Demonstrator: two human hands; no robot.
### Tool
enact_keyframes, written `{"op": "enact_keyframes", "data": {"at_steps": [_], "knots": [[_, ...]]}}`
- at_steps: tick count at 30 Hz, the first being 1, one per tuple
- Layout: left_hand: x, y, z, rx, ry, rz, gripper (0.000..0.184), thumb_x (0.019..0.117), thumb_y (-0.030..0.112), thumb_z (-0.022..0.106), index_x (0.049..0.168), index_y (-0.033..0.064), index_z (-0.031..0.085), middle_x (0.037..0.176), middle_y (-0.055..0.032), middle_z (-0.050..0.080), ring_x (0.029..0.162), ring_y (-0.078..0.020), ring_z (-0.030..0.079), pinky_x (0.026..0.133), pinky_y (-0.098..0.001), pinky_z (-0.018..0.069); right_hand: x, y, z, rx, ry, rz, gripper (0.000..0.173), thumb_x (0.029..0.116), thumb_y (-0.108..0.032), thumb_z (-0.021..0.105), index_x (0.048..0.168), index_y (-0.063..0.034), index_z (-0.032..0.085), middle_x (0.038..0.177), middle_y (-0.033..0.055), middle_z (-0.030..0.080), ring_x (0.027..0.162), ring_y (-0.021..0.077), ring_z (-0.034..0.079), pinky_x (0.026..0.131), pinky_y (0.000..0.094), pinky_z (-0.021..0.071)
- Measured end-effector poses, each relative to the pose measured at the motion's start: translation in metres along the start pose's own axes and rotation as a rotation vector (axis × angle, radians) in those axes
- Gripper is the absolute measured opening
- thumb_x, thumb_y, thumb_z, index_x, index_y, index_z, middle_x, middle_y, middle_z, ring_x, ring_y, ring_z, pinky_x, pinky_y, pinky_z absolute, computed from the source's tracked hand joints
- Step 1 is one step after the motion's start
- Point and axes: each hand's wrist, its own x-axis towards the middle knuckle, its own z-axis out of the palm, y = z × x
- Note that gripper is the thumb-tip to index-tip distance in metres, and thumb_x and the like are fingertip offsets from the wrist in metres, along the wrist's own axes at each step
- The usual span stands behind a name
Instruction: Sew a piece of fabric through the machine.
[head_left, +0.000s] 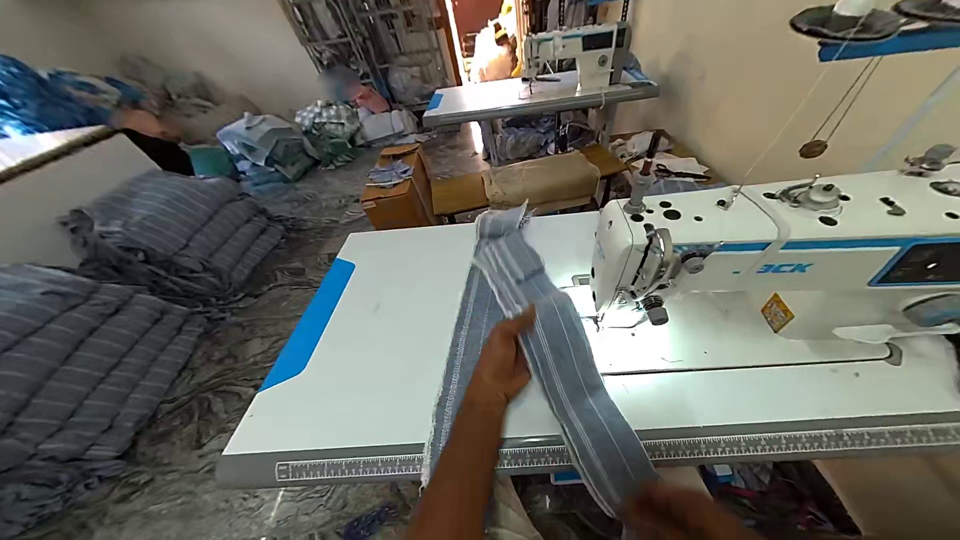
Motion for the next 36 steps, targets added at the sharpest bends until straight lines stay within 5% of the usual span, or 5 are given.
{"op": "enact_keyframes", "data": {"at_steps": [9, 20, 28, 33, 36], "knots": [[-0.163, -0.110, -0.007, 0.148, -0.206, -0.121, 0.032, 0.0908, -0.004, 0.068, 0.122, -0.0020, 0.060, 0.106, -0.0091, 0.075, 0.098, -0.0197, 0.073, 0.092, -0.0423, 0.0605, 0.107, -0.034, -0.020, 0.320, 0.251, 0.056, 0.068, 0.0864, -0.024, 0.084, 0.143, -0.0162, 0.048, 0.105, 0.0106, 0.075, 0.087, 0.0249, 0.076, 0.077, 0.0432, 0.0653], [-0.097, -0.071, 0.001, 0.309, 0.043, -0.230, 0.031, 0.1089, 0.028, 0.050, 0.121, 0.0011, 0.060, 0.093, -0.0183, 0.071, 0.075, -0.0255, 0.072, 0.062, -0.0382, 0.0613, 0.060, -0.006, -0.003, 0.373, 0.383, -0.056, 0.052, 0.0894, -0.017, 0.079, 0.134, -0.0077, 0.053, 0.101, 0.0104, 0.075, 0.090, 0.0227, 0.075, 0.081, 0.0397, 0.0646], [-0.127, -0.093, -0.002, 0.683, -0.401, -0.101, 0.027, 0.1082, 0.025, 0.049, 0.106, 0.0043, 0.066, 0.087, -0.0046, 0.070, 0.073, -0.0144, 0.069, 0.065, -0.0346, 0.0613, -0.014, 0.053, -0.038, -0.264, 0.741, -0.343, 0.019, 0.0985, -0.026, 0.067, 0.110, -0.0143, 0.076, 0.097, -0.0012, 0.074, 0.083, 0.0086, 0.070, 0.074, 0.0322, 0.0622], [-0.144, -0.076, -0.022, 0.907, -0.423, 0.346, 0.032, 0.1055, 0.023, 0.055, 0.085, 0.0025, 0.068, 0.072, 0.0003, 0.062, 0.066, -0.0023, 0.058, 0.065, -0.0226, 0.0512, -0.102, 0.085, -0.106, -0.544, 0.543, 0.224, 0.079, 0.0869, -0.043, 0.078, 0.151, -0.0052, 0.050, 0.143, 0.0286, 0.055, 0.127, 0.0496, 0.057, 0.102, 0.0745, 0.0437], [-0.147, -0.057, -0.016, 0.859, -0.494, 0.467, 0.025, 0.1064, 0.023, 0.055, 0.097, 0.0055, 0.071, 0.082, 0.0013, 0.069, 0.076, 0.0002, 0.063, 0.072, -0.0216, 0.0556, -0.094, 0.046, -0.092, -0.387, 0.646, 0.070, 0.070, 0.0916, -0.059, 0.067, 0.145, -0.0146, 0.059, 0.140, 0.0095, 0.064, 0.123, 0.0248, 0.065, 0.099, 0.0500, 0.0579]]}}
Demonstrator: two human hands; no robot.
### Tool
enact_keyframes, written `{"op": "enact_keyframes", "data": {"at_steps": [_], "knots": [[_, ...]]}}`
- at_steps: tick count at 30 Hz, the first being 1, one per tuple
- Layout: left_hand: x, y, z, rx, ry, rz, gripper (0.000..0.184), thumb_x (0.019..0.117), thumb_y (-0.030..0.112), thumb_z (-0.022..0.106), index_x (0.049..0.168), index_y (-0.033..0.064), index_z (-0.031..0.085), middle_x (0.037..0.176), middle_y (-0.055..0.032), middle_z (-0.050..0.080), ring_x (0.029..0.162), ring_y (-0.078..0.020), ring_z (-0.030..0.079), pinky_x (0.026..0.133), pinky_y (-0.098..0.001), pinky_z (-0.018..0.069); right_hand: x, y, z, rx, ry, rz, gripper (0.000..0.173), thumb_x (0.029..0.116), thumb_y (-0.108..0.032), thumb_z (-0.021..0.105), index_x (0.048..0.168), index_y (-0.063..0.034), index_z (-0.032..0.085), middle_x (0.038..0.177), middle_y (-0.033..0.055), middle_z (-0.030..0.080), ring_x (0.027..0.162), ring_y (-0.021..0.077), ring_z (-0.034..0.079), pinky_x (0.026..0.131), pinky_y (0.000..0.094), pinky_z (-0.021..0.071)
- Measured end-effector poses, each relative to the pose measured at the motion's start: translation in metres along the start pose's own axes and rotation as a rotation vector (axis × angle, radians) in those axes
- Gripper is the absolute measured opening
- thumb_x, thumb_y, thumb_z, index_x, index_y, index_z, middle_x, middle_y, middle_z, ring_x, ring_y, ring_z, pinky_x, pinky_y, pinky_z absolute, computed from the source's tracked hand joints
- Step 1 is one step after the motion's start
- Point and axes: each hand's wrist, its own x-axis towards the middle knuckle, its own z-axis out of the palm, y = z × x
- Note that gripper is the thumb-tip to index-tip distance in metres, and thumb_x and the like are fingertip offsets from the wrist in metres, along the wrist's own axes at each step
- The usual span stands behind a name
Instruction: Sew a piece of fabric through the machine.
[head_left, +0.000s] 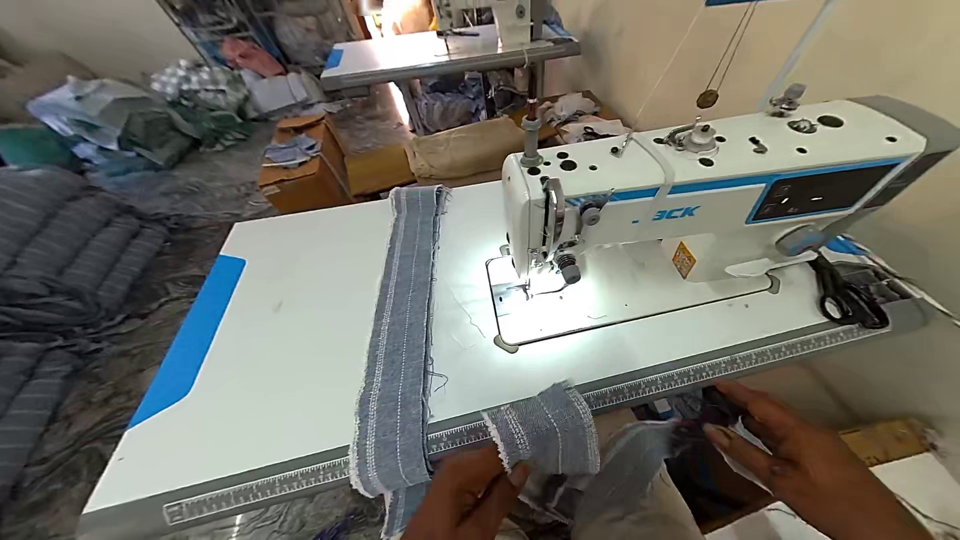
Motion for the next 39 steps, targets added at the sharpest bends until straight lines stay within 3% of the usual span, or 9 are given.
{"op": "enact_keyframes", "data": {"at_steps": [4, 9, 16, 21, 26, 31, 33, 37, 39], "knots": [[0.007, 0.024, 0.004, -0.072, -0.008, 0.011, 0.024, 0.1058, 0.021, 0.057, 0.122, 0.0054, 0.067, 0.102, 0.0018, 0.073, 0.091, -0.0017, 0.069, 0.083, -0.0252, 0.0597, 0.025, -0.078, 0.048, 0.760, -0.275, -0.272, 0.052, 0.0963, -0.047, 0.069, 0.132, -0.0090, 0.067, 0.120, 0.0035, 0.073, 0.109, 0.0145, 0.070, 0.095, 0.0350, 0.0603], [0.017, 0.051, 0.003, 0.004, 0.139, -0.117, 0.026, 0.1004, 0.029, 0.066, 0.112, 0.0061, 0.065, 0.075, 0.0033, 0.065, 0.060, -0.0052, 0.061, 0.055, -0.0234, 0.0556, 0.049, -0.128, 0.075, 0.795, -0.174, -0.319, 0.018, 0.0980, -0.029, 0.071, 0.094, -0.0128, 0.076, 0.079, -0.0016, 0.071, 0.067, 0.0051, 0.064, 0.062, 0.0205, 0.0554], [0.034, 0.061, -0.017, 0.184, 0.192, -0.177, 0.016, 0.0990, 0.032, 0.068, 0.111, 0.0213, 0.069, 0.059, 0.0043, 0.057, 0.045, -0.0082, 0.054, 0.044, -0.0244, 0.0514, 0.060, -0.138, 0.073, 0.808, -0.121, -0.359, 0.012, 0.0942, -0.024, 0.076, 0.099, -0.0137, 0.078, 0.083, 0.0017, 0.073, 0.064, 0.0083, 0.065, 0.056, 0.0210, 0.0556], [0.026, 0.060, -0.038, 0.393, 0.077, 0.027, 0.024, 0.0921, 0.011, 0.060, 0.104, 0.0237, 0.078, 0.099, 0.0105, 0.071, 0.074, -0.0007, 0.064, 0.061, -0.0195, 0.0560, 0.074, -0.128, 0.072, 0.924, -0.273, -0.513, 0.018, 0.0954, -0.004, 0.067, 0.110, -0.0067, 0.077, 0.104, 0.0073, 0.072, 0.085, 0.0144, 0.069, 0.070, 0.0276, 0.0622], [0.022, 0.074, -0.048, 0.592, 0.009, 0.040, 0.024, 0.0890, 0.021, 0.061, 0.104, 0.0236, 0.079, 0.108, 0.0107, 0.067, 0.087, 0.0011, 0.067, 0.068, -0.0217, 0.0621, 0.077, -0.149, 0.075, 0.910, -0.268, -0.598, 0.020, 0.0984, -0.022, 0.069, 0.105, -0.0041, 0.076, 0.101, 0.0044, 0.071, 0.084, 0.0110, 0.068, 0.070, 0.0251, 0.0608], [0.037, 0.092, -0.058, 0.440, 0.033, -0.073, 0.034, 0.0984, 0.047, 0.062, 0.076, 0.0223, 0.069, 0.080, 0.0107, 0.064, 0.063, -0.0010, 0.059, 0.052, -0.0180, 0.0506, 0.069, -0.174, 0.073, 0.841, -0.243, -0.514, 0.011, 0.0940, -0.006, 0.073, 0.105, -0.0035, 0.074, 0.087, 0.0041, 0.072, 0.067, 0.0097, 0.065, 0.058, 0.0203, 0.0574], [0.045, 0.097, -0.059, 0.436, 0.040, -0.224, 0.029, 0.0959, 0.047, 0.066, 0.082, 0.0211, 0.068, 0.074, 0.0086, 0.063, 0.058, -0.0051, 0.059, 0.047, -0.0210, 0.0500, 0.070, -0.179, 0.073, 0.838, -0.261, -0.516, 0.012, 0.0933, -0.003, 0.073, 0.105, -0.0031, 0.074, 0.088, 0.0047, 0.073, 0.067, 0.0106, 0.066, 0.058, 0.0212, 0.0584], [0.059, 0.096, -0.063, 0.287, -0.144, -0.417, 0.033, 0.0987, 0.036, 0.067, 0.126, 0.0191, 0.060, 0.082, 0.0042, 0.070, 0.064, -0.0091, 0.064, 0.055, -0.0243, 0.0542, 0.069, -0.186, 0.074, 0.801, -0.289, -0.511, 0.024, 0.0908, -0.002, 0.076, 0.114, -0.0039, 0.071, 0.094, 0.0048, 0.073, 0.075, 0.0125, 0.070, 0.065, 0.0231, 0.0619], [0.061, 0.091, -0.065, 0.264, -0.226, -0.403, 0.027, 0.0997, 0.029, 0.066, 0.124, 0.0170, 0.068, 0.069, 0.0034, 0.065, 0.054, -0.0084, 0.055, 0.048, -0.0222, 0.0453, 0.069, -0.188, 0.073, 0.805, -0.290, -0.509, 0.034, 0.0905, 0.000, 0.075, 0.123, -0.0045, 0.065, 0.097, 0.0053, 0.073, 0.079, 0.0146, 0.071, 0.066, 0.0245, 0.0626]]}}
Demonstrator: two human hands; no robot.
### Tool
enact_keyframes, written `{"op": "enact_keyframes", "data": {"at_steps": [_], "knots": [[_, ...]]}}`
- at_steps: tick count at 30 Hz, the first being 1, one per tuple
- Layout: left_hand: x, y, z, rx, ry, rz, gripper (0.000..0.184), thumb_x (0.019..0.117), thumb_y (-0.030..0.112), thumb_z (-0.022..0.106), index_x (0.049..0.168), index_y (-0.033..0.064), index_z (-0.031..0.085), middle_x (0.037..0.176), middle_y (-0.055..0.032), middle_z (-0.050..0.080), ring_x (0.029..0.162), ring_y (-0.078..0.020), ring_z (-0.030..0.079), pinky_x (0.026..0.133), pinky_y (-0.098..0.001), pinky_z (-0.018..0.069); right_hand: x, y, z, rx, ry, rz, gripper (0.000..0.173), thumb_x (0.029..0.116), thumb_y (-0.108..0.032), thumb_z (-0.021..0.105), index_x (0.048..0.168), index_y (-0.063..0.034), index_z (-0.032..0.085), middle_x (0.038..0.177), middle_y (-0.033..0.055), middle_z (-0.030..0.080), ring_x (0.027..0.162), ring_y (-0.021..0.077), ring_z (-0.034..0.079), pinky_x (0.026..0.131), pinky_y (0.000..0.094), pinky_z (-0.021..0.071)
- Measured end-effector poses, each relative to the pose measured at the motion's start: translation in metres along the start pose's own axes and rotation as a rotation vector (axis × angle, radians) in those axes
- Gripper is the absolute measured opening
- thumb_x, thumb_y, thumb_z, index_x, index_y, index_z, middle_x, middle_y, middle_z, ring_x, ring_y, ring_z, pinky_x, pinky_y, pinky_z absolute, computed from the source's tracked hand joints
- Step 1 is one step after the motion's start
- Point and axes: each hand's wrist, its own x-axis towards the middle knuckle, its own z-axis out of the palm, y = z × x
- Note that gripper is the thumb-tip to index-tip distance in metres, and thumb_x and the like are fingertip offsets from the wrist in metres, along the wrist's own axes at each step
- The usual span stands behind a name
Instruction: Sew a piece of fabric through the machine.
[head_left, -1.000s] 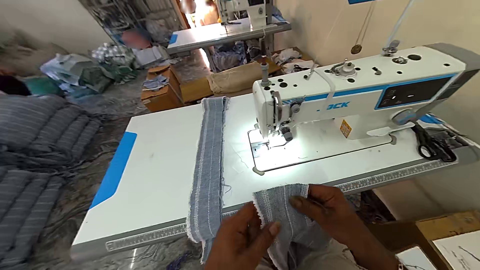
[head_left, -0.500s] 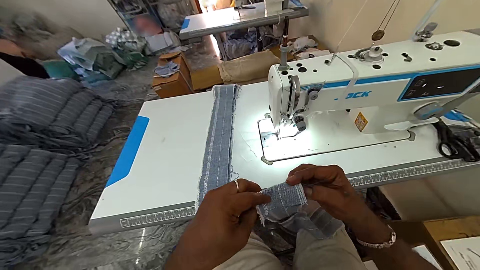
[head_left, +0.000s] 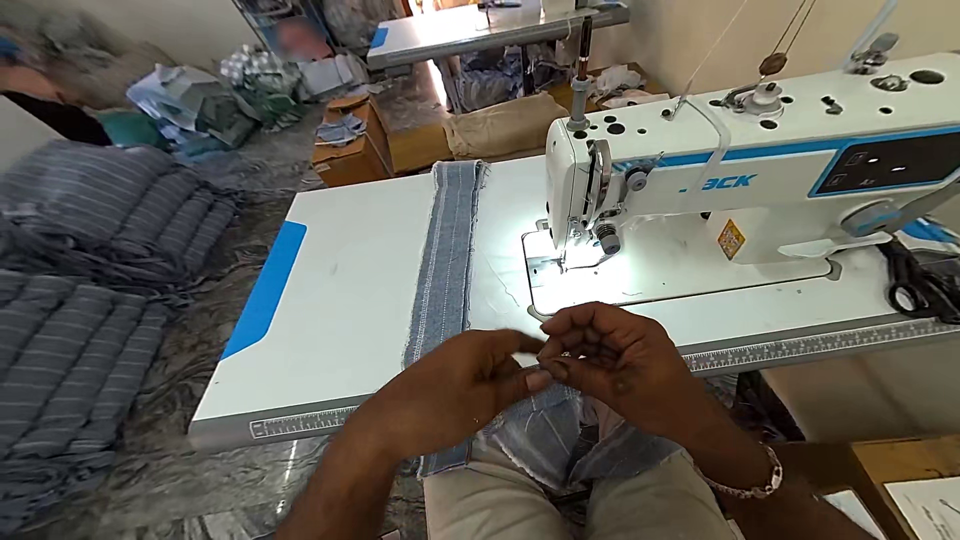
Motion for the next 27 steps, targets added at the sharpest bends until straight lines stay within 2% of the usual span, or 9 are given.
{"op": "enact_keyframes", "data": {"at_steps": [2, 4, 7, 10, 12, 15, 18, 24, 27], "knots": [[0.001, 0.001, 0.003, 0.034, 0.036, -0.002, 0.015, 0.1000, 0.026, 0.066, 0.105, 0.0148, 0.074, 0.062, 0.0023, 0.060, 0.049, -0.0087, 0.050, 0.044, -0.0220, 0.0411, 0.000, -0.001, 0.001, 0.006, 0.036, 0.001, 0.046, 0.0910, 0.000, 0.075, 0.133, -0.0067, 0.058, 0.102, 0.0052, 0.073, 0.080, 0.0157, 0.071, 0.065, 0.0252, 0.0625], [0.001, 0.003, 0.008, 0.066, 0.158, -0.015, 0.015, 0.0992, 0.027, 0.067, 0.095, 0.0150, 0.074, 0.061, 0.0028, 0.060, 0.048, -0.0088, 0.051, 0.042, -0.0228, 0.0408, -0.001, -0.001, 0.000, 0.023, 0.050, 0.018, 0.060, 0.0905, -0.004, 0.077, 0.144, -0.0117, 0.050, 0.111, 0.0051, 0.073, 0.087, 0.0185, 0.073, 0.069, 0.0280, 0.0650], [-0.003, 0.007, 0.014, 0.042, 0.231, -0.001, 0.012, 0.0998, 0.024, 0.067, 0.096, 0.0147, 0.074, 0.061, 0.0035, 0.060, 0.048, -0.0087, 0.050, 0.041, -0.0225, 0.0397, -0.002, 0.005, 0.003, 0.034, 0.093, 0.021, 0.058, 0.0901, -0.003, 0.077, 0.141, -0.0114, 0.051, 0.098, 0.0067, 0.073, 0.074, 0.0172, 0.071, 0.060, 0.0256, 0.0614], [-0.008, 0.008, 0.008, -0.069, 0.102, 0.023, 0.018, 0.1014, 0.026, 0.063, 0.108, 0.0145, 0.074, 0.069, 0.0023, 0.065, 0.054, -0.0087, 0.056, 0.045, -0.0215, 0.0456, -0.003, 0.005, 0.003, 0.013, 0.129, 0.021, 0.054, 0.0904, -0.001, 0.076, 0.137, -0.0124, 0.051, 0.093, 0.0055, 0.073, 0.069, 0.0143, 0.069, 0.056, 0.0225, 0.0591], [-0.009, 0.008, 0.005, -0.072, 0.099, 0.017, 0.023, 0.1033, 0.031, 0.060, 0.105, 0.0144, 0.076, 0.070, 0.0018, 0.064, 0.055, -0.0091, 0.055, 0.046, -0.0216, 0.0437, -0.003, 0.003, 0.003, 0.016, 0.118, 0.031, 0.056, 0.0898, -0.001, 0.077, 0.138, -0.0127, 0.051, 0.091, 0.0059, 0.074, 0.067, 0.0140, 0.069, 0.056, 0.0220, 0.0586], [-0.008, 0.006, 0.010, 0.013, 0.182, 0.003, 0.016, 0.1016, 0.026, 0.064, 0.099, 0.0150, 0.076, 0.066, 0.0029, 0.062, 0.051, -0.0087, 0.052, 0.043, -0.0222, 0.0417, -0.002, 0.003, 0.004, -0.022, 0.123, 0.030, 0.064, 0.0898, -0.002, 0.077, 0.145, -0.0154, 0.049, 0.093, 0.0051, 0.075, 0.070, 0.0148, 0.070, 0.057, 0.0228, 0.0594], [-0.008, 0.010, 0.019, 0.092, 0.273, -0.008, 0.014, 0.1009, 0.024, 0.065, 0.096, 0.0158, 0.075, 0.064, 0.0048, 0.061, 0.050, -0.0077, 0.052, 0.042, -0.0222, 0.0412, -0.003, 0.010, 0.012, -0.104, 0.251, -0.043, 0.069, 0.0874, -0.002, 0.080, 0.147, -0.0143, 0.048, 0.093, 0.0036, 0.075, 0.072, 0.0139, 0.072, 0.058, 0.0239, 0.0619], [-0.005, 0.016, 0.023, 0.168, 0.406, -0.073, 0.014, 0.0996, 0.028, 0.066, 0.098, 0.0169, 0.074, 0.066, 0.0068, 0.064, 0.052, -0.0055, 0.057, 0.044, -0.0229, 0.0455, -0.005, 0.021, 0.039, -0.562, 0.335, -0.374, 0.042, 0.0955, -0.006, 0.067, 0.136, -0.0006, 0.057, 0.107, 0.0034, 0.076, 0.096, 0.0112, 0.072, 0.084, 0.0289, 0.0622], [-0.008, 0.014, 0.017, 0.174, 0.458, -0.063, 0.011, 0.0988, 0.026, 0.068, 0.100, 0.0166, 0.074, 0.067, 0.0064, 0.067, 0.053, -0.0049, 0.059, 0.045, -0.0229, 0.0475, -0.008, 0.019, 0.052, -0.725, 0.263, -0.402, 0.050, 0.0980, -0.005, 0.060, 0.145, 0.0051, 0.050, 0.123, 0.0114, 0.073, 0.110, 0.0163, 0.071, 0.096, 0.0302, 0.0580]]}}
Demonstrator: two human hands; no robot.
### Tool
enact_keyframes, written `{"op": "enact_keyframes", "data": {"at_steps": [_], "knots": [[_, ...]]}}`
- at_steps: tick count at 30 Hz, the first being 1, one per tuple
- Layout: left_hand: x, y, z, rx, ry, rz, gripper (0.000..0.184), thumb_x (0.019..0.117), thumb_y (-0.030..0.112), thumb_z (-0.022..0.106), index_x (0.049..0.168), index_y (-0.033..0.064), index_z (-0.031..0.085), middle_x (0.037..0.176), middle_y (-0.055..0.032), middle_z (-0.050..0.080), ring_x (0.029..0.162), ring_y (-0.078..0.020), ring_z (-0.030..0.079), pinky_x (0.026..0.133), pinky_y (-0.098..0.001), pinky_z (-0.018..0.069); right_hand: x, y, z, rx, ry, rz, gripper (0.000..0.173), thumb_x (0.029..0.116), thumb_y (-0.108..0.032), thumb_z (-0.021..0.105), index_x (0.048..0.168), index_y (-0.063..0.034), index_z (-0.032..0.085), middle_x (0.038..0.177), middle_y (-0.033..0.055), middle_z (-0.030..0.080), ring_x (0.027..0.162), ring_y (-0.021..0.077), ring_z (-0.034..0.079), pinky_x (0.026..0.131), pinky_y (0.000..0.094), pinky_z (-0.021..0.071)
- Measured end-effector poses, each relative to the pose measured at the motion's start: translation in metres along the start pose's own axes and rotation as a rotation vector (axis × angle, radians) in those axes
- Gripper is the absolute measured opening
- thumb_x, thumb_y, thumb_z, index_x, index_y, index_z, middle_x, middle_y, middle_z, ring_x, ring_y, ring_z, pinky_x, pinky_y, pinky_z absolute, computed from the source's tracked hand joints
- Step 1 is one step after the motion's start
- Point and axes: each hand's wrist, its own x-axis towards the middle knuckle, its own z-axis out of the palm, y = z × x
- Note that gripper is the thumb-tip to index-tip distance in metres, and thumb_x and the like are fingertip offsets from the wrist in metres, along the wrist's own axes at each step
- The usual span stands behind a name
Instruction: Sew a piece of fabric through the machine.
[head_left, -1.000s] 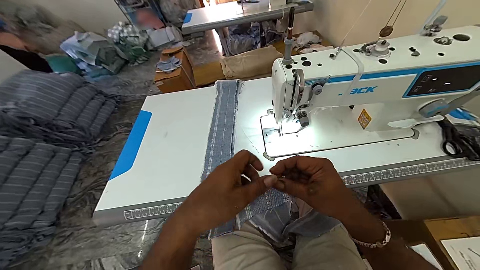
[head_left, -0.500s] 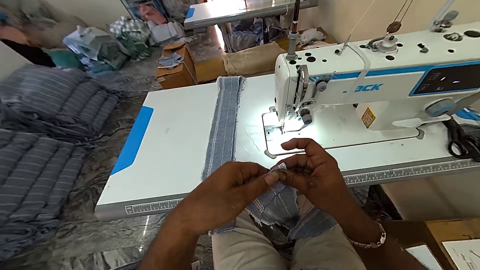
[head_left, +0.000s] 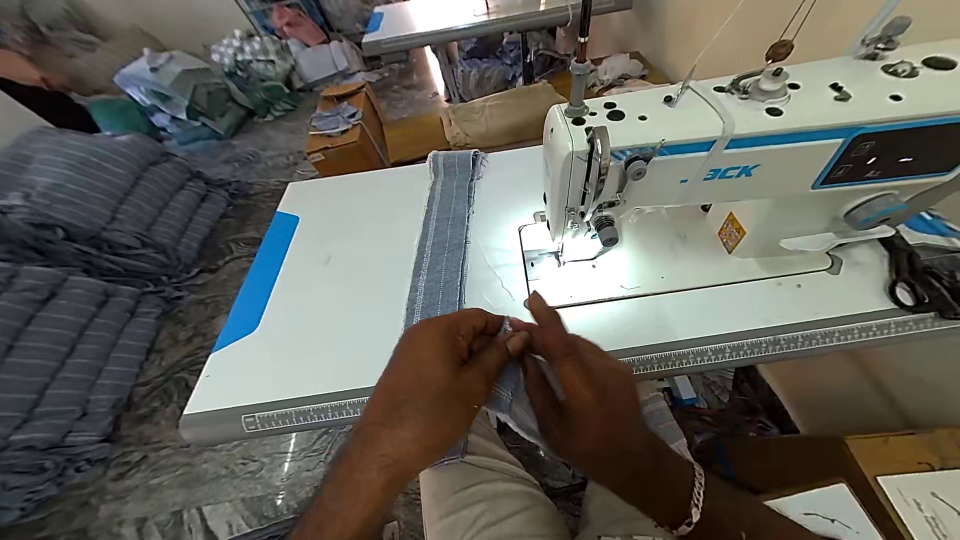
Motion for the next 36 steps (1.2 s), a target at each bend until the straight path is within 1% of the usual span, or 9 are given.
{"op": "enact_keyframes", "data": {"at_steps": [2, 4, 7, 10, 14, 18, 22, 28, 36], "knots": [[0.000, -0.004, -0.006, -0.014, 0.021, 0.030, 0.010, 0.0992, 0.023, 0.067, 0.102, 0.0169, 0.074, 0.069, 0.0062, 0.068, 0.055, -0.0050, 0.060, 0.046, -0.0218, 0.0473, -0.001, -0.002, -0.003, 0.011, -0.094, -0.011, 0.056, 0.0973, -0.005, 0.056, 0.151, 0.0054, 0.044, 0.130, 0.0121, 0.069, 0.111, 0.0141, 0.070, 0.096, 0.0273, 0.0573], [-0.001, -0.012, -0.009, -0.013, 0.018, 0.127, 0.013, 0.1014, 0.024, 0.063, 0.106, 0.0184, 0.075, 0.072, 0.0085, 0.068, 0.055, -0.0031, 0.060, 0.045, -0.0192, 0.0478, 0.005, 0.008, -0.014, 0.163, -0.085, 0.065, 0.058, 0.0967, -0.004, 0.058, 0.152, 0.0016, 0.044, 0.107, 0.0055, 0.074, 0.077, 0.0078, 0.069, 0.066, 0.0249, 0.0594], [-0.005, -0.016, -0.008, -0.038, -0.022, 0.273, 0.020, 0.1030, 0.021, 0.057, 0.116, 0.0165, 0.072, 0.068, 0.0099, 0.061, 0.051, -0.0015, 0.052, 0.042, -0.0174, 0.0424, 0.016, 0.030, -0.033, 0.536, -0.146, 0.220, 0.044, 0.1003, -0.008, 0.065, 0.144, -0.0037, 0.057, 0.113, 0.0033, 0.074, 0.082, 0.0076, 0.071, 0.073, 0.0231, 0.0617], [-0.004, -0.006, -0.005, -0.061, -0.045, 0.351, 0.019, 0.1032, 0.019, 0.055, 0.118, 0.0141, 0.065, 0.063, 0.0112, 0.056, 0.046, -0.0005, 0.047, 0.039, -0.0160, 0.0384, 0.015, 0.041, -0.029, 0.781, -0.225, 0.248, 0.016, 0.0965, -0.010, 0.071, 0.108, -0.0001, 0.075, 0.100, 0.0041, 0.069, 0.081, 0.0085, 0.067, 0.070, 0.0217, 0.0608], [-0.007, 0.001, -0.011, -0.109, -0.202, 0.342, 0.027, 0.1004, 0.017, 0.059, 0.125, 0.0154, 0.049, 0.060, 0.0105, 0.053, 0.044, -0.0013, 0.046, 0.038, -0.0170, 0.0396, 0.012, 0.044, -0.028, 0.870, -0.136, 0.235, 0.009, 0.0973, -0.008, 0.069, 0.102, -0.0009, 0.074, 0.092, 0.0036, 0.065, 0.073, 0.0063, 0.062, 0.062, 0.0187, 0.0564], [-0.013, -0.007, -0.024, -0.003, -0.408, 0.422, 0.026, 0.0870, 0.016, 0.061, 0.112, 0.0230, 0.063, 0.067, 0.0158, 0.058, 0.052, 0.0046, 0.054, 0.043, -0.0166, 0.0487, 0.012, 0.039, -0.027, 0.938, -0.179, 0.245, 0.010, 0.0993, -0.012, 0.067, 0.099, -0.0014, 0.070, 0.083, 0.0029, 0.062, 0.064, 0.0056, 0.058, 0.054, 0.0181, 0.0517], [-0.018, -0.006, -0.031, 0.035, -0.431, 0.467, 0.035, 0.0772, 0.013, 0.060, 0.109, 0.0254, 0.065, 0.068, 0.0183, 0.056, 0.056, 0.0083, 0.052, 0.047, -0.0129, 0.0470, 0.010, 0.029, -0.028, 0.920, -0.205, 0.270, 0.013, 0.1019, -0.014, 0.063, 0.100, -0.0029, 0.068, 0.074, -0.0001, 0.059, 0.058, 0.0030, 0.051, 0.049, 0.0155, 0.0442], [-0.018, -0.011, -0.022, -0.051, -0.259, 0.539, 0.013, 0.0969, 0.031, 0.068, 0.097, 0.0199, 0.073, 0.071, 0.0155, 0.063, 0.057, 0.0063, 0.056, 0.048, -0.0111, 0.0472, 0.009, 0.028, -0.031, 0.887, -0.156, 0.249, 0.012, 0.1007, -0.013, 0.065, 0.098, -0.0019, 0.069, 0.076, -0.0005, 0.058, 0.059, 0.0021, 0.049, 0.049, 0.0147, 0.0422], [-0.022, 0.005, 0.015, -0.161, 0.104, 0.104, 0.029, 0.0824, 0.011, 0.072, 0.110, 0.0174, 0.063, 0.060, 0.0079, 0.062, 0.044, -0.0072, 0.057, 0.038, -0.0249, 0.0511, -0.006, 0.021, -0.032, 0.109, 0.094, -0.194, 0.018, 0.0946, -0.015, 0.071, 0.110, -0.0072, 0.075, 0.093, 0.0040, 0.064, 0.086, 0.0093, 0.062, 0.074, 0.0215, 0.0544]]}}
